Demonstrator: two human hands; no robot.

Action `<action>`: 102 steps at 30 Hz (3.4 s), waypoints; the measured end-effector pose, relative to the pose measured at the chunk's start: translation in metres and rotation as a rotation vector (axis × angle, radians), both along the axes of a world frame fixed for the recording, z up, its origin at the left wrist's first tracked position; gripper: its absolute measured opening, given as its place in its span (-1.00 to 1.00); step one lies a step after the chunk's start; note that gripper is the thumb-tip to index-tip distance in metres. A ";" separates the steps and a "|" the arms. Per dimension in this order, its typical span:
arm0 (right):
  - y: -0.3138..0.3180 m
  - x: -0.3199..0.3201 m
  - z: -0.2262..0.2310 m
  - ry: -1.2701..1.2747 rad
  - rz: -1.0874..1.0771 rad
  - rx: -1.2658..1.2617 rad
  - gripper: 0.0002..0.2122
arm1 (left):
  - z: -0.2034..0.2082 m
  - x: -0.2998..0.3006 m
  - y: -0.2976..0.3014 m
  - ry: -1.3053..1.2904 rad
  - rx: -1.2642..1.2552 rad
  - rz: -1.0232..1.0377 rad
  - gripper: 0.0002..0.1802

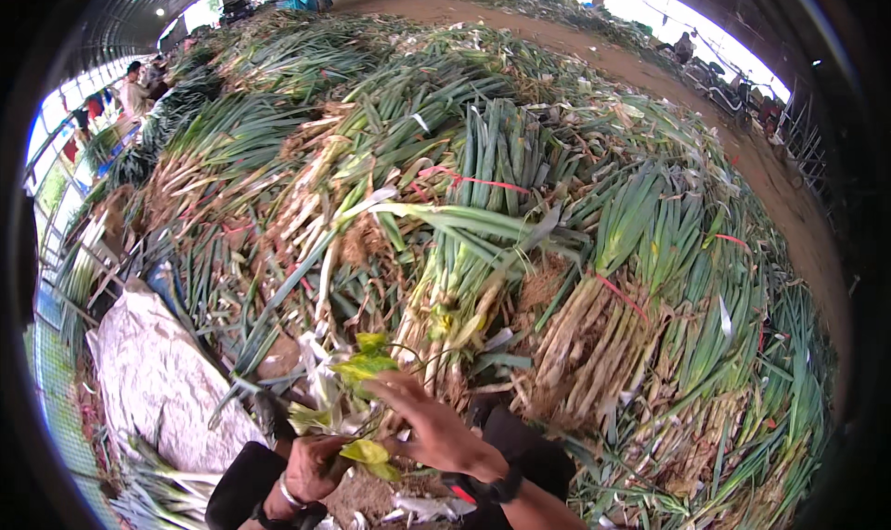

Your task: The person cleans leeks by hand, peeling away the outer layers and roots, and then places the cleaned leeks onto a white tarp. They continue to pull more leeks from a pile and repeat the cleaning process one at a time.

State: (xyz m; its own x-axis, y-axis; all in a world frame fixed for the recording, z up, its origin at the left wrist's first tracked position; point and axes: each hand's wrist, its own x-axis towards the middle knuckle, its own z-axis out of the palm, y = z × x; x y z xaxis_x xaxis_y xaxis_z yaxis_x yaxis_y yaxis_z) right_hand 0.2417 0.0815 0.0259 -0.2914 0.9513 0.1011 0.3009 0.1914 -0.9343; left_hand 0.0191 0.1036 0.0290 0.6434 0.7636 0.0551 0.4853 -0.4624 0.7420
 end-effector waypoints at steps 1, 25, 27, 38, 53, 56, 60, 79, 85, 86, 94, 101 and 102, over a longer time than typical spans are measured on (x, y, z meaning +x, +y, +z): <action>-0.007 -0.023 -0.006 -0.055 0.119 -0.022 -0.41 | 0.018 -0.019 -0.013 -0.019 0.021 -0.022 -0.82; 0.023 0.264 0.161 -0.778 -0.910 0.303 -0.65 | 0.055 -0.194 -0.208 -0.299 -0.267 0.847 -0.64; -0.052 0.344 0.259 -0.454 -1.416 0.799 -0.66 | 0.044 -0.159 -0.173 -0.336 -0.233 0.762 -0.67; 0.038 0.192 -0.007 0.117 -1.160 0.009 -0.54 | 0.034 -0.028 -0.015 -0.082 -0.186 0.033 -0.54; 0.356 0.120 -0.172 -1.142 -0.661 0.277 -0.42 | -0.056 -0.032 0.135 0.270 -0.489 -0.048 -0.56; 0.381 0.135 -0.199 -1.286 -0.609 0.234 -0.35 | -0.073 -0.039 0.146 0.239 -0.492 -0.002 -0.58; 0.385 0.144 -0.213 -1.398 -0.465 0.114 -0.48 | -0.077 -0.040 0.150 0.221 -0.611 0.132 -0.65; -0.011 0.185 0.089 -1.271 -0.387 -0.014 -0.54 | 0.023 0.005 0.022 0.068 0.108 -0.226 -0.43; -0.114 0.148 0.190 -1.314 -0.285 0.232 -0.52 | 0.073 0.030 -0.008 0.049 0.461 -0.045 -0.19; -0.124 0.137 0.203 -1.390 -0.262 0.297 -0.52 | 0.076 0.032 -0.011 0.079 0.538 -0.005 -0.13; -0.178 0.058 0.292 -1.472 -0.067 0.392 -0.64 | 0.032 0.036 -0.042 -0.046 0.306 -0.173 -0.38; -0.117 0.027 0.233 -0.508 -0.790 1.042 -0.72 | 0.032 0.023 -0.073 -0.725 -0.429 -0.107 -0.62; -0.101 0.021 0.205 -0.186 -0.757 0.826 -0.69 | 0.046 0.026 -0.075 -0.732 -0.428 -0.123 -0.62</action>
State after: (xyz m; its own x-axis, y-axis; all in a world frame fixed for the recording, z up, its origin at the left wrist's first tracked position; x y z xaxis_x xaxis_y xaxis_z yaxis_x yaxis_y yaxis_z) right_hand 0.2629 -0.0191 0.2313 0.2543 0.5516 0.7944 0.7222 0.4381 -0.5353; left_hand 0.0451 0.0288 0.0752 0.6378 0.7406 0.2117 -0.2197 -0.0886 0.9715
